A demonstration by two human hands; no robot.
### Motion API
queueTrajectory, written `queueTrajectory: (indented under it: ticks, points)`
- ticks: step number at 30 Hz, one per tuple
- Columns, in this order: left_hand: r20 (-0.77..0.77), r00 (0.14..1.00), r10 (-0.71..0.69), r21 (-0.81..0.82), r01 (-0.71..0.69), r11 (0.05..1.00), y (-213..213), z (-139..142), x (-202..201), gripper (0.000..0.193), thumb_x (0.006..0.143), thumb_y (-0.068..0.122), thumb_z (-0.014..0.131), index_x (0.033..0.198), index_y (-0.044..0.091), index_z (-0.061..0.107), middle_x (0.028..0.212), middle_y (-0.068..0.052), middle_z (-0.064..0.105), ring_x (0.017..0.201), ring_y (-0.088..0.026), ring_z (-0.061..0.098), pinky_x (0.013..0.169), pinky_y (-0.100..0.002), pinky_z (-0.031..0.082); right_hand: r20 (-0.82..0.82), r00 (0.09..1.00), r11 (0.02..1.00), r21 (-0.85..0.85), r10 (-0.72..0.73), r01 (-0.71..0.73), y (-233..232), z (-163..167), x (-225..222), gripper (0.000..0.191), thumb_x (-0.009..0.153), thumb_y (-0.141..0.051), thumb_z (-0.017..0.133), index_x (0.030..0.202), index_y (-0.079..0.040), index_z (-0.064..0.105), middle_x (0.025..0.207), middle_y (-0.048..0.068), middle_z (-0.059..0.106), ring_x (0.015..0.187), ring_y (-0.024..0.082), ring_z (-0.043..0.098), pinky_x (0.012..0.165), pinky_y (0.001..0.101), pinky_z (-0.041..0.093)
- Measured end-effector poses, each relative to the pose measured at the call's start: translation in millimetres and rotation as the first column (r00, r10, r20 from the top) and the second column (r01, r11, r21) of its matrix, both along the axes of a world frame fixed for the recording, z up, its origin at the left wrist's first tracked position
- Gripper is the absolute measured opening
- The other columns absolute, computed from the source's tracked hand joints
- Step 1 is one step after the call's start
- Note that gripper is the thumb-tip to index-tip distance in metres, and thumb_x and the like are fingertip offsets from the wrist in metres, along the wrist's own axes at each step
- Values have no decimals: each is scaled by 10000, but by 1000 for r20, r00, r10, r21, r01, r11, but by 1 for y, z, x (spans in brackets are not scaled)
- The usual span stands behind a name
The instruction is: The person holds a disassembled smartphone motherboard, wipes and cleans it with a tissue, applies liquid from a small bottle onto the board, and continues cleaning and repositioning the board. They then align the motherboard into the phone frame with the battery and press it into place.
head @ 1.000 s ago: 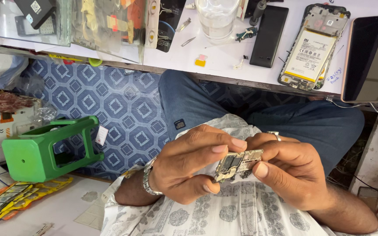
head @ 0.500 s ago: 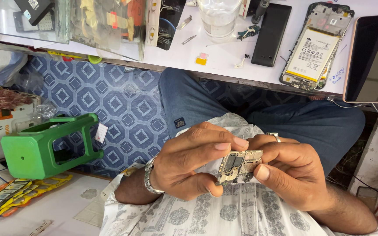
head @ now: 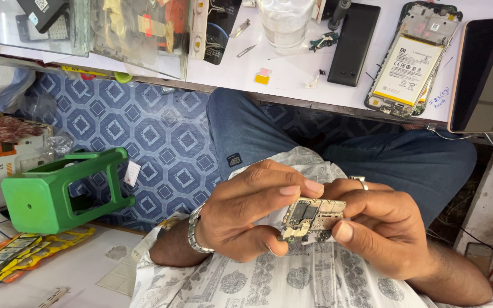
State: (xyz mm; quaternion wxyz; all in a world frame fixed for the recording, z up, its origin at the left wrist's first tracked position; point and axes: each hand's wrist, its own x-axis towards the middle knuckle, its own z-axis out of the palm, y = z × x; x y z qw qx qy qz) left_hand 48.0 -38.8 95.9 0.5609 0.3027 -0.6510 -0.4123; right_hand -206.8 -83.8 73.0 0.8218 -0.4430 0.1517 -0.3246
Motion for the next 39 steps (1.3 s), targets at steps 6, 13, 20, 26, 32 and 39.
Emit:
queueTrajectory:
  ticks: [6, 13, 20, 26, 32, 39]
  points:
    - [17, 1000, -12, 1, 12, 1000, -1, 0, 1, 532, 1120, 393, 578, 1516, 53, 469, 1379, -227, 625, 1210, -298, 714, 959, -382, 617, -46, 999, 993, -112, 29, -34, -6, 11, -1, 119, 1020, -14, 645, 1052, 84, 704, 1027, 194, 723, 937, 194, 673, 799, 334, 554]
    - [-59, 997, -58, -19, 57, 998, -3, -1, -3, 446, 1144, 308, 527, 1490, 33, 472, 1390, -255, 599, 1268, -341, 689, 977, -426, 620, -53, 997, 988, -142, 49, -56, -8, 16, -2, 125, 1005, -15, 660, 1062, 85, 706, 1043, 194, 720, 929, 187, 679, 787, 327, 560]
    - [-25, 996, -80, -27, 80, 996, -1, -1, 0, 435, 1147, 298, 524, 1482, 25, 479, 1393, -241, 602, 1285, -340, 676, 1006, -446, 609, -70, 997, 988, -143, 41, -51, -8, 14, -2, 112, 998, -7, 663, 1047, 81, 712, 1044, 181, 711, 901, 166, 653, 771, 307, 540]
    - [-18, 997, -70, -36, 69, 997, -2, -2, -2, 456, 1135, 328, 539, 1475, 29, 486, 1385, -238, 614, 1273, -326, 685, 982, -433, 613, -35, 999, 995, -98, 30, -33, -6, 12, 0, 102, 1022, 1, 655, 1061, 76, 713, 1046, 171, 701, 910, 159, 635, 781, 306, 531]
    - [-21, 999, -47, -17, 47, 999, -1, -4, -2, 467, 1127, 326, 570, 1492, 48, 484, 1404, -236, 614, 1253, -289, 691, 974, -394, 614, -28, 1000, 997, -82, -2, 0, -5, 7, 1, 118, 1032, 8, 626, 1088, 83, 698, 1082, 188, 702, 950, 187, 648, 819, 322, 535]
    - [-48, 999, -17, 110, 23, 994, -4, -13, 5, 509, 1122, 268, 651, 1557, 73, 472, 1441, -208, 598, 1290, -274, 636, 1060, -369, 563, -66, 990, 986, 103, -125, 131, -5, -9, 11, 112, 1062, 29, 605, 1026, 72, 703, 1009, 144, 675, 909, 141, 596, 760, 285, 467]
